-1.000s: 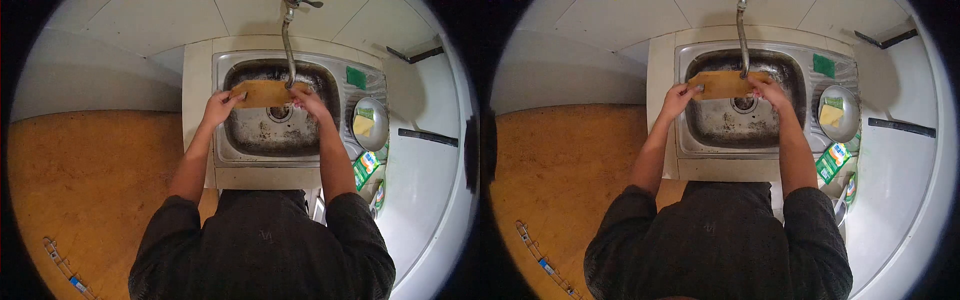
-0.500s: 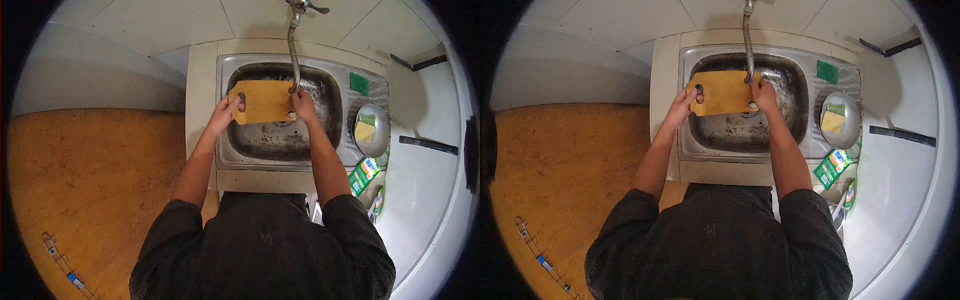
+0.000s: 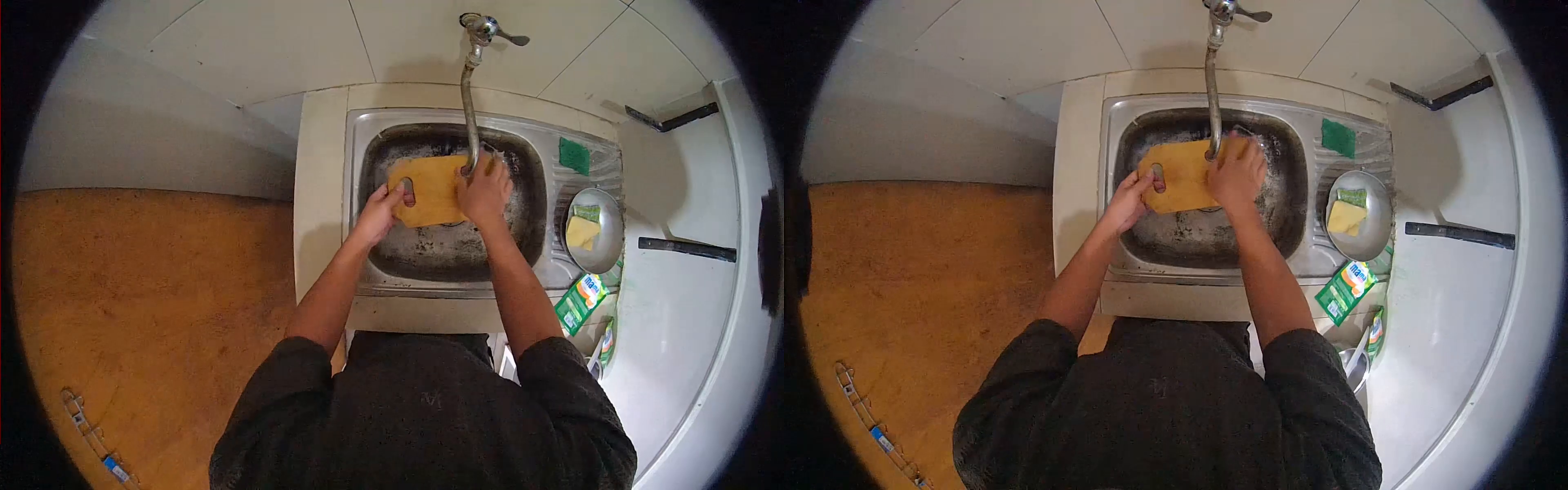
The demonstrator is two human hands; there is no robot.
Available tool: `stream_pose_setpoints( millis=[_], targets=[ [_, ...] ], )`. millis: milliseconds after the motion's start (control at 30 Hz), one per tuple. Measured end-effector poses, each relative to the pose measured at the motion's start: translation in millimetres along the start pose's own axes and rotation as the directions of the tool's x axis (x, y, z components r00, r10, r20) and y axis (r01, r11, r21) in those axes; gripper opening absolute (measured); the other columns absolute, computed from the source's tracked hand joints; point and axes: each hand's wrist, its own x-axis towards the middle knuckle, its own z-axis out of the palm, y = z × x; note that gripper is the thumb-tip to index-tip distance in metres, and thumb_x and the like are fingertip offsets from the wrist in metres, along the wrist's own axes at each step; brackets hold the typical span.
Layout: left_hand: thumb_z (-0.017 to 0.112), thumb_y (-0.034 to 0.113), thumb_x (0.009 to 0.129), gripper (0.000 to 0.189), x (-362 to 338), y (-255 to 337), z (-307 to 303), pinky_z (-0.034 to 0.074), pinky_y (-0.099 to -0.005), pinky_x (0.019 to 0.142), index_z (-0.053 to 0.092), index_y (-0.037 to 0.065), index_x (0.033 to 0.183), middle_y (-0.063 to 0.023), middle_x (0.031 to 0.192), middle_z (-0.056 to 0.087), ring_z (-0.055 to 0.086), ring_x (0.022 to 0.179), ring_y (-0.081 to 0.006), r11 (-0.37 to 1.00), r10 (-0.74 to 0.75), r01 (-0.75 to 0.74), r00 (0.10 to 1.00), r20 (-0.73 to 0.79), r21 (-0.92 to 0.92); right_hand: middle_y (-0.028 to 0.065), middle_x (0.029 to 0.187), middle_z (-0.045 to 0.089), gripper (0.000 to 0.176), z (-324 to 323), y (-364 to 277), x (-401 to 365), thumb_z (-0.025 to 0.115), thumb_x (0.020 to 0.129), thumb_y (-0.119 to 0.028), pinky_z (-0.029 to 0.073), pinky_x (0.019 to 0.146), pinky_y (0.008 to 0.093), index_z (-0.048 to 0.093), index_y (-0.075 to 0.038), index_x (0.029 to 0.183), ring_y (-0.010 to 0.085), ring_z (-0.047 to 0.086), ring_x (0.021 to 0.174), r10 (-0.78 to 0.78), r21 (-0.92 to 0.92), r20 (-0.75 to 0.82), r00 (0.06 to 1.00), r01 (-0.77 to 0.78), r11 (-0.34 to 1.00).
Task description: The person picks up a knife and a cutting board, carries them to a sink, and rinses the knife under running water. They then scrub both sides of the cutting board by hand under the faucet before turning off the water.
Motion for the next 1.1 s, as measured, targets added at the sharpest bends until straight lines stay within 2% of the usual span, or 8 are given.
stream_pose_setpoints(
  millis=[33,167,367,433,533,733,967,1100],
  targets=[
    [0.050,0.029,0.094,0.030,5,-2,3,0.049,-0.0302,0.077,0.049,0.007,0.114,-0.0026,0.095,0.060,0.059,0.088,-0.0131,1.000,-0.019,0.019,1.000,0.019,0.005,0.0305,0.135,0.031,0.068,9,2,-2,0.043,0.090,-0.046,0.027,0.100,0.0536,0.030,0.002,0.137,0.0440,0.029,0.128,-0.114,-0.196,-0.080,0.990,0.096,0.976],
    [0.051,0.032,0.093,0.035,16,-11,12,0.048,-0.0318,0.077,0.048,0.007,0.117,-0.0035,0.098,0.060,0.058,0.092,-0.0138,0.999,-0.030,0.031,0.999,0.042,-0.010,0.0253,0.147,0.011,0.064,13,-7,-6,0.042,0.089,-0.050,0.014,0.106,0.0530,0.040,-0.003,0.133,0.0408,0.010,0.136,-0.164,-0.095,-0.088,0.983,0.156,0.983],
    [0.051,0.029,0.094,0.035,23,-14,9,0.049,-0.0343,0.082,0.046,0.007,0.120,-0.0033,0.099,0.058,0.057,0.094,-0.0138,0.999,-0.037,0.037,0.998,0.042,-0.004,0.0234,0.147,0.014,0.061,6,2,-21,0.043,0.089,-0.047,0.014,0.106,0.0525,0.042,-0.003,0.132,0.0411,0.012,0.136,-0.308,-0.014,0.088,0.947,0.310,0.951],
    [0.051,0.029,0.094,0.034,18,-12,9,0.049,-0.0342,0.082,0.046,0.007,0.119,-0.0036,0.100,0.058,0.057,0.095,-0.0141,0.999,-0.035,0.035,0.999,0.027,-0.009,0.0254,0.140,0.028,0.068,6,6,-18,0.039,0.092,-0.046,0.015,0.104,0.0540,0.025,-0.001,0.140,0.0426,0.019,0.133,-0.361,-0.041,0.136,0.923,0.369,0.928],
    [0.051,0.028,0.094,0.033,16,-15,3,0.049,-0.0346,0.082,0.048,0.007,0.118,-0.0041,0.102,0.058,0.058,0.095,-0.0149,1.000,-0.017,0.017,1.000,0.020,0.011,0.0215,0.142,0.029,0.065,-7,-3,-18,0.039,0.092,-0.045,0.016,0.104,0.0522,0.028,-0.002,0.139,0.0411,0.024,0.131,-0.246,-0.127,0.213,0.945,0.276,0.953],
    [0.051,0.028,0.094,0.031,11,-4,6,0.051,-0.0334,0.078,0.049,0.007,0.116,-0.0038,0.098,0.059,0.060,0.092,-0.0158,1.000,-0.007,0.007,1.000,-0.002,-0.016,0.0150,0.145,0.026,0.060,3,-6,-23,0.041,0.091,-0.041,0.019,0.105,0.0520,0.029,-0.008,0.140,0.0355,0.024,0.133,-0.518,0.081,0.130,0.845,0.512,0.855],
    [0.050,0.027,0.094,0.027,5,4,9,0.050,-0.0318,0.079,0.050,0.007,0.111,-0.0048,0.098,0.059,0.059,0.093,-0.0157,1.000,-0.024,0.024,1.000,-0.020,0.011,0.0126,0.143,0.031,0.056,8,-8,-24,0.044,0.091,-0.039,0.024,0.102,0.0488,0.034,-0.012,0.138,0.0312,0.034,0.128,-0.463,0.043,0.097,0.881,0.461,0.886],
    [0.049,0.028,0.094,0.027,5,7,8,0.049,-0.0312,0.080,0.050,0.005,0.110,-0.0051,0.098,0.059,0.059,0.092,-0.0154,0.997,0.001,-0.002,1.000,-0.017,-0.072,0.0127,0.143,0.031,0.055,-10,3,-21,0.050,0.088,-0.038,0.026,0.099,0.0482,0.038,-0.013,0.136,0.0308,0.039,0.123,-0.605,0.100,0.051,0.795,0.598,0.795]
  ],
)
